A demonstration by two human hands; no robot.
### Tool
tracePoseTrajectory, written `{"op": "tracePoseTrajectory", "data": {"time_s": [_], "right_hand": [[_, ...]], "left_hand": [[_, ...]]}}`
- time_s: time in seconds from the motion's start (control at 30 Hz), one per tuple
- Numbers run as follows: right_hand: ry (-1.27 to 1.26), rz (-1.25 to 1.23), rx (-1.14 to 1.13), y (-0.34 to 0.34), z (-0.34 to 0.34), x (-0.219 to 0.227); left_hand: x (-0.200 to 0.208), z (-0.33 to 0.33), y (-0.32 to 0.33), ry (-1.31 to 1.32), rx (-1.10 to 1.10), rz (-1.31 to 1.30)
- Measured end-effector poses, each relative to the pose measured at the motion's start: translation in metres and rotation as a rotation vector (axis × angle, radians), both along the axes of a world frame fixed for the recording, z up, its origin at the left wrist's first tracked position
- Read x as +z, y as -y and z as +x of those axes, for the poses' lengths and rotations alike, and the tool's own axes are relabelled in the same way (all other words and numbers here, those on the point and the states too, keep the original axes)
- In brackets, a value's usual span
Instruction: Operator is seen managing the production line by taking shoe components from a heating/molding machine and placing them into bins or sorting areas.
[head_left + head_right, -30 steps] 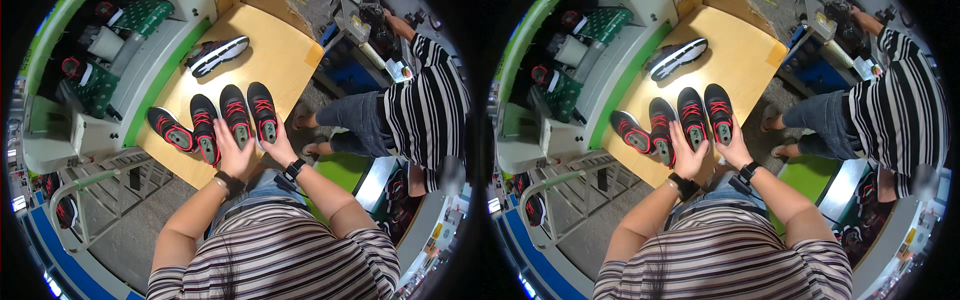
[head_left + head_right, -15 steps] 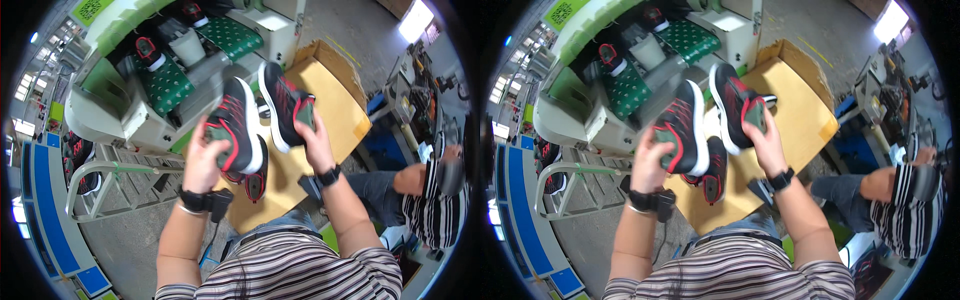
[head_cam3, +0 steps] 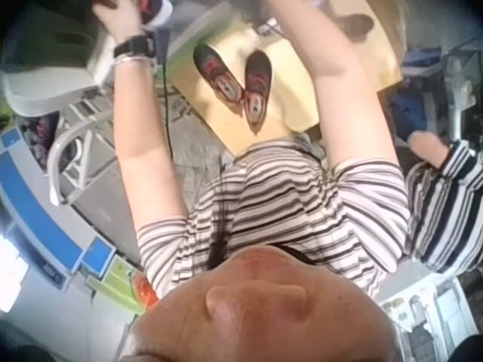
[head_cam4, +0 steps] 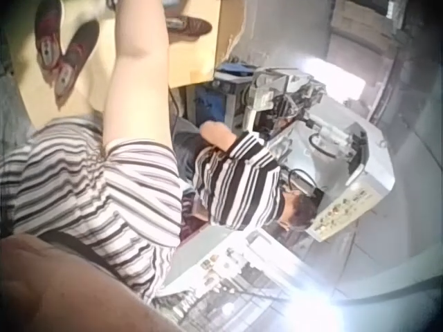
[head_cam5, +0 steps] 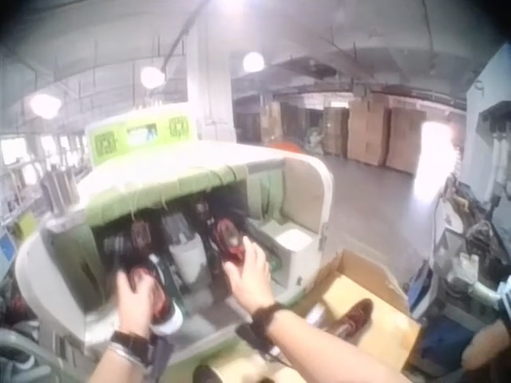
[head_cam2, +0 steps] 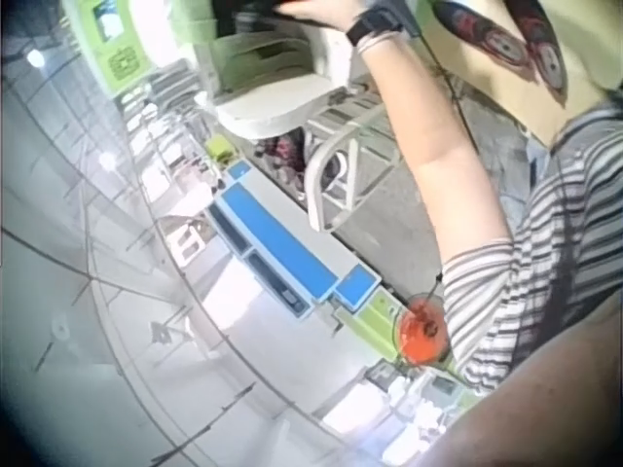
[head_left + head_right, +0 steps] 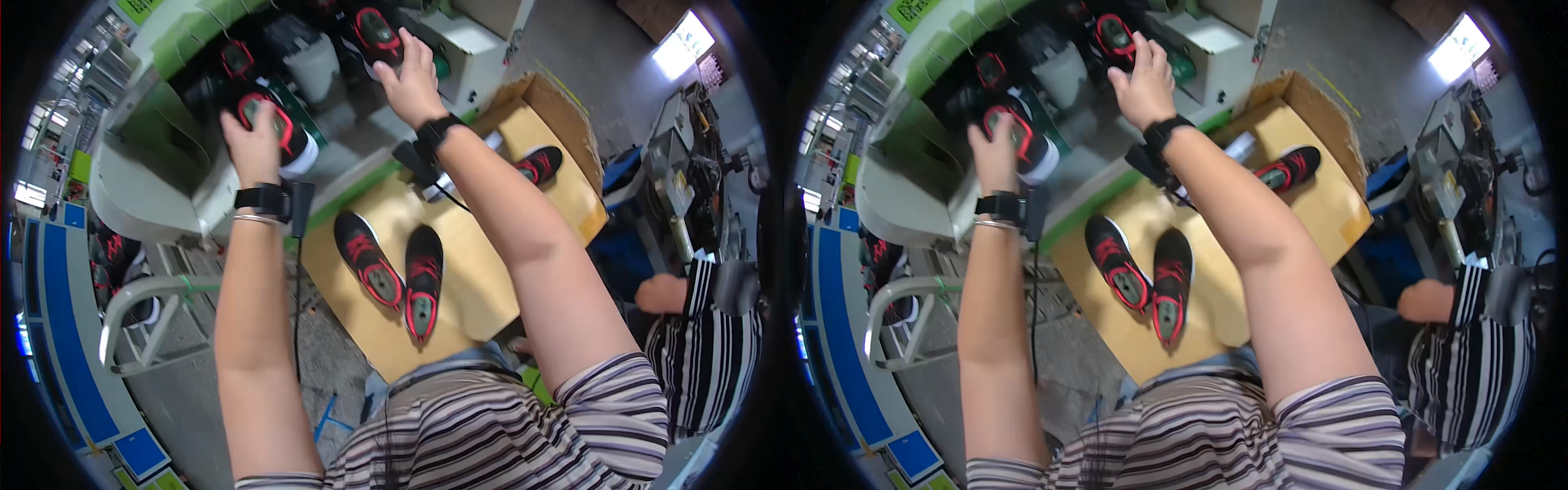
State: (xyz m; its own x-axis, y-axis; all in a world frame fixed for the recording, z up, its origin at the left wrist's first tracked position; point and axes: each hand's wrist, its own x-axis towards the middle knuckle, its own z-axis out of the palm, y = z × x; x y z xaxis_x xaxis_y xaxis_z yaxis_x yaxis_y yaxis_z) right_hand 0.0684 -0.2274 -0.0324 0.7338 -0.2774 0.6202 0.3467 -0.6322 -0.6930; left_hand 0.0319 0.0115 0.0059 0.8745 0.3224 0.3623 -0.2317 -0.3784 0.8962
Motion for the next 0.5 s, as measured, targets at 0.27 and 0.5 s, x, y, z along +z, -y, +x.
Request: {"op": "tracePoseTrajectory", "data": {"time_s": [0.27, 0.5], "right_hand": [[-0.84, 0.027, 0.391, 0.097, -0.285, -0.121], [-0.705, -0.014, 0.159, 0.103, -0.306, -0.174]], "left_hand": [[-0.113, -0.215, -0.017, -0.404, -0.312, 0.094], [-0.184, -0.264, 0.021, -0.723, -0.219, -0.005]]}}
